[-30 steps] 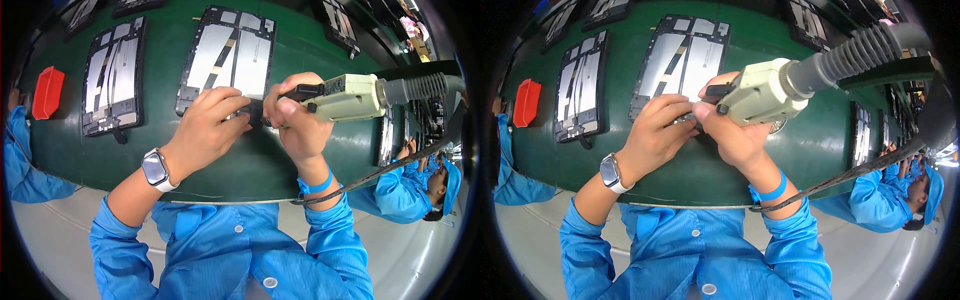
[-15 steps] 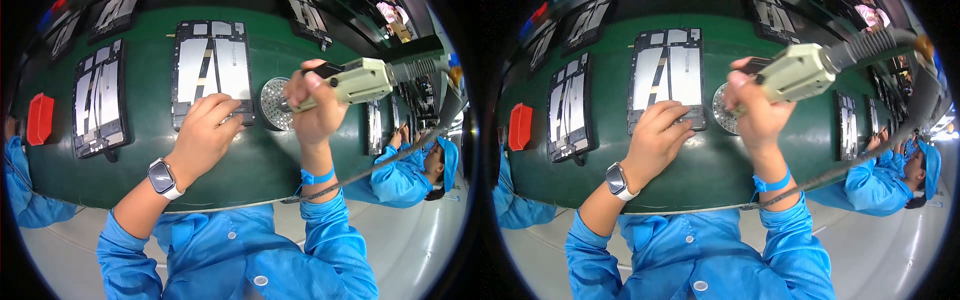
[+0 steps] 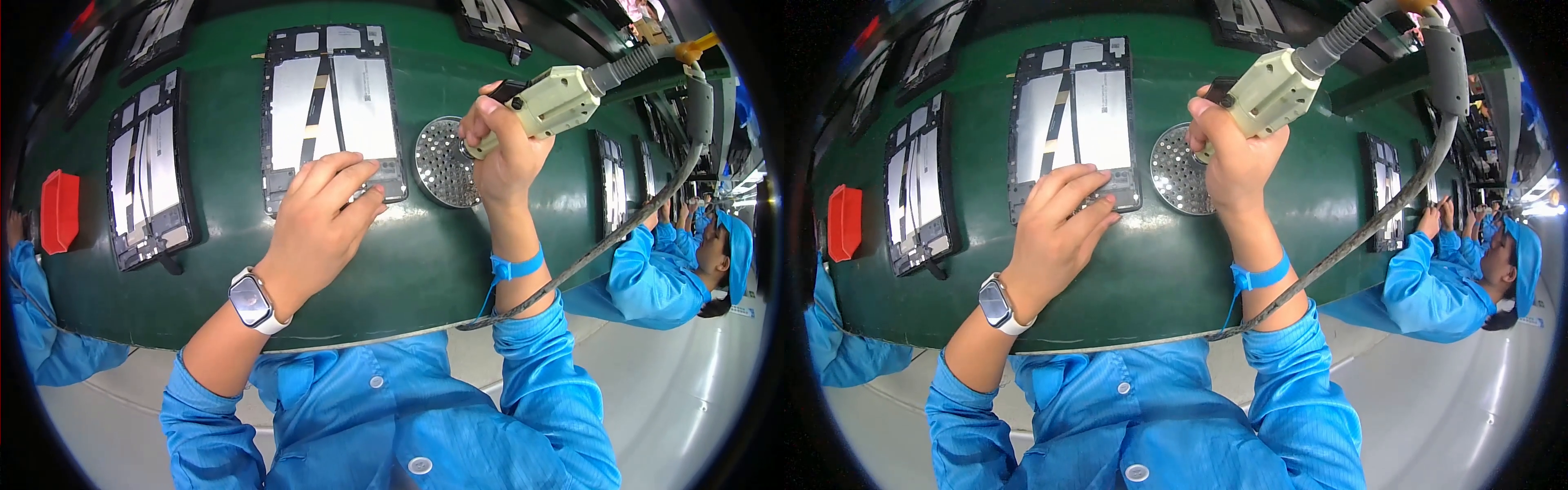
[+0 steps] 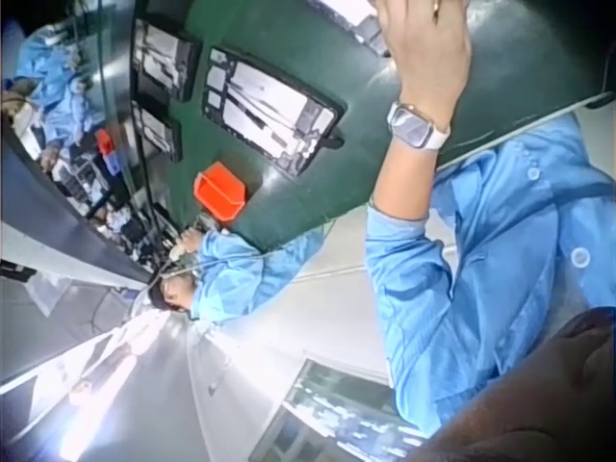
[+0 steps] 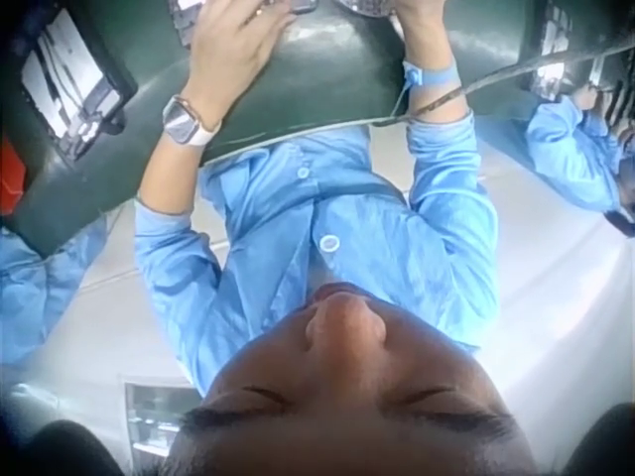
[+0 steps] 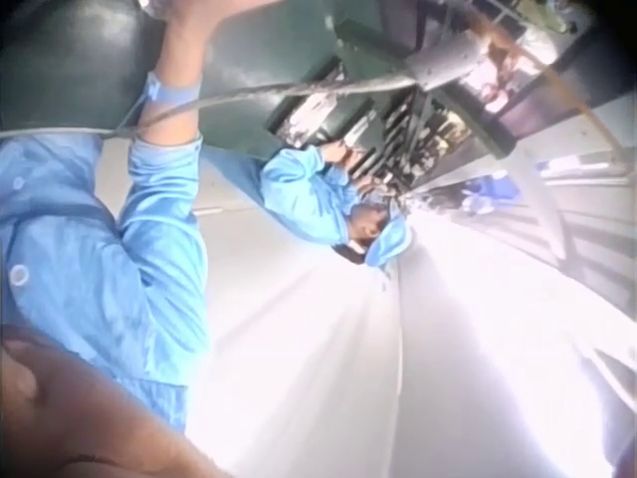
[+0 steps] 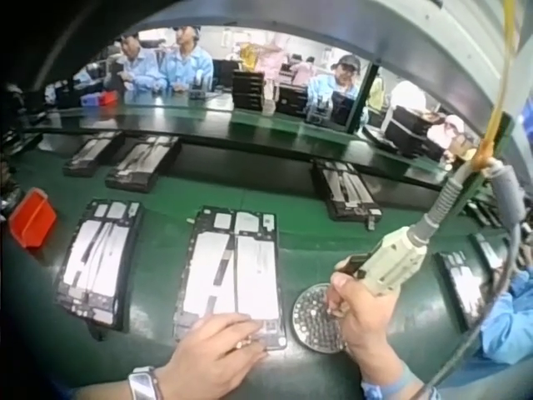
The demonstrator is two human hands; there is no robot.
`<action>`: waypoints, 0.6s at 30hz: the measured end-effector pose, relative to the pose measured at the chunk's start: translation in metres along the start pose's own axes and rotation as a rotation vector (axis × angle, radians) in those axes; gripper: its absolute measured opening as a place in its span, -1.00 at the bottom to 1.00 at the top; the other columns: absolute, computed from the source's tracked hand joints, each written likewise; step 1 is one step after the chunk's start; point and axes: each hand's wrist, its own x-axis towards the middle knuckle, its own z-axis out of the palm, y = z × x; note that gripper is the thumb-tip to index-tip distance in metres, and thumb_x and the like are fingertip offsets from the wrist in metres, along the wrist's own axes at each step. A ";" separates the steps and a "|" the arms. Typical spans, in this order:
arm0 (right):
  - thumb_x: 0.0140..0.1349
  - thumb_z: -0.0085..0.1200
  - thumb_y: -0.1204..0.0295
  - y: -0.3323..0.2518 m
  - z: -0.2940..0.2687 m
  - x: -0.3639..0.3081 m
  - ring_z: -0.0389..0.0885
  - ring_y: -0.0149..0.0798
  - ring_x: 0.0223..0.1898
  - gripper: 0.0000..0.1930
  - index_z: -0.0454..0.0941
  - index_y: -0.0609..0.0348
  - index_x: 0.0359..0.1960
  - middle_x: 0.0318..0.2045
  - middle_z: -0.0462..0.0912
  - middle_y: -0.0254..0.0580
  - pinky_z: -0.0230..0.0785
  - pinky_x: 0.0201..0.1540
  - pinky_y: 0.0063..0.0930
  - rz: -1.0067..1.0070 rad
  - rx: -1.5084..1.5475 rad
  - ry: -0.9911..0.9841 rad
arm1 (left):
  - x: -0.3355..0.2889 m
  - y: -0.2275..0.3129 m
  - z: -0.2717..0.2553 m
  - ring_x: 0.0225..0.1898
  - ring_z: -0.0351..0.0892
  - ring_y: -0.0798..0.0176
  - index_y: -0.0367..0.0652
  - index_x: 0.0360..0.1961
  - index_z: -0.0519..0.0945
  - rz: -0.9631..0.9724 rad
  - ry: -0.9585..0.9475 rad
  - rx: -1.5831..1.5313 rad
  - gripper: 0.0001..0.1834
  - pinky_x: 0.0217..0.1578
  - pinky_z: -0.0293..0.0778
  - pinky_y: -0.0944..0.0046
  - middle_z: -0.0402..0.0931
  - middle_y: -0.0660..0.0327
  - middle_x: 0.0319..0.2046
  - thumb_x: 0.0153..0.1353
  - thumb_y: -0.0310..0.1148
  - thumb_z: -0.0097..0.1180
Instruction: The person assembles tablet components by attaching a tablet battery to a tablet frame with small screws, using an electric screwdriver.
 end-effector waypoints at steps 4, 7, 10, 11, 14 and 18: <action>0.12 0.09 0.53 -0.001 0.001 -0.001 0.39 -0.32 -0.68 -0.83 0.49 0.38 -0.27 -0.68 0.43 -0.20 0.33 -0.54 -0.35 -0.015 0.003 0.003 | -0.001 0.000 0.000 0.03 0.52 0.04 -0.25 -0.29 0.65 0.013 0.007 -0.003 -0.78 -0.07 0.46 0.06 0.58 0.12 -0.08 0.01 -0.42 0.34; 0.12 0.09 0.53 -0.001 0.001 -0.001 0.39 -0.32 -0.68 -0.82 0.49 0.39 -0.27 -0.68 0.43 -0.20 0.33 -0.54 -0.35 -0.018 0.004 0.001 | -0.001 0.000 -0.001 0.03 0.52 0.03 -0.26 -0.30 0.65 0.010 0.003 -0.009 -0.77 -0.07 0.46 0.06 0.58 0.11 -0.08 0.00 -0.42 0.34; 0.12 0.09 0.52 0.001 0.002 -0.002 0.39 -0.32 -0.68 -0.81 0.49 0.40 -0.27 -0.68 0.43 -0.20 0.33 -0.54 -0.35 -0.016 -0.013 -0.005 | -0.001 0.002 -0.004 0.04 0.56 -0.02 -0.24 -0.29 0.66 -0.008 0.007 -0.013 -0.73 -0.05 0.51 0.04 0.61 0.11 -0.07 -0.08 -0.50 0.40; 0.13 0.10 0.52 0.001 0.002 -0.003 0.39 -0.32 -0.68 -0.80 0.48 0.41 -0.26 -0.68 0.42 -0.20 0.34 -0.53 -0.35 -0.012 -0.029 0.000 | -0.002 0.002 -0.003 0.04 0.56 -0.02 -0.24 -0.29 0.66 -0.008 0.009 -0.011 -0.73 -0.05 0.51 0.04 0.61 0.11 -0.07 -0.08 -0.50 0.40; 0.14 0.09 0.51 -0.009 0.009 -0.006 0.38 -0.32 -0.66 -0.79 0.48 0.41 -0.24 -0.67 0.40 -0.22 0.34 -0.51 -0.36 -0.043 0.019 0.047 | -0.004 -0.001 -0.005 0.07 0.51 0.01 -0.28 -0.25 0.65 -0.003 0.003 -0.025 -0.77 -0.02 0.47 0.04 0.57 0.10 -0.06 0.01 -0.46 0.28; 0.16 0.04 0.51 -0.039 0.036 -0.021 0.36 -0.34 -0.65 -0.78 0.48 0.40 -0.20 -0.68 0.37 -0.26 0.34 -0.49 -0.37 -0.026 0.098 -0.079 | -0.010 0.002 -0.014 0.14 0.51 -0.05 -0.21 -0.17 0.68 -0.007 -0.073 0.016 -0.71 0.04 0.53 0.05 0.56 0.08 0.03 0.01 -0.57 0.24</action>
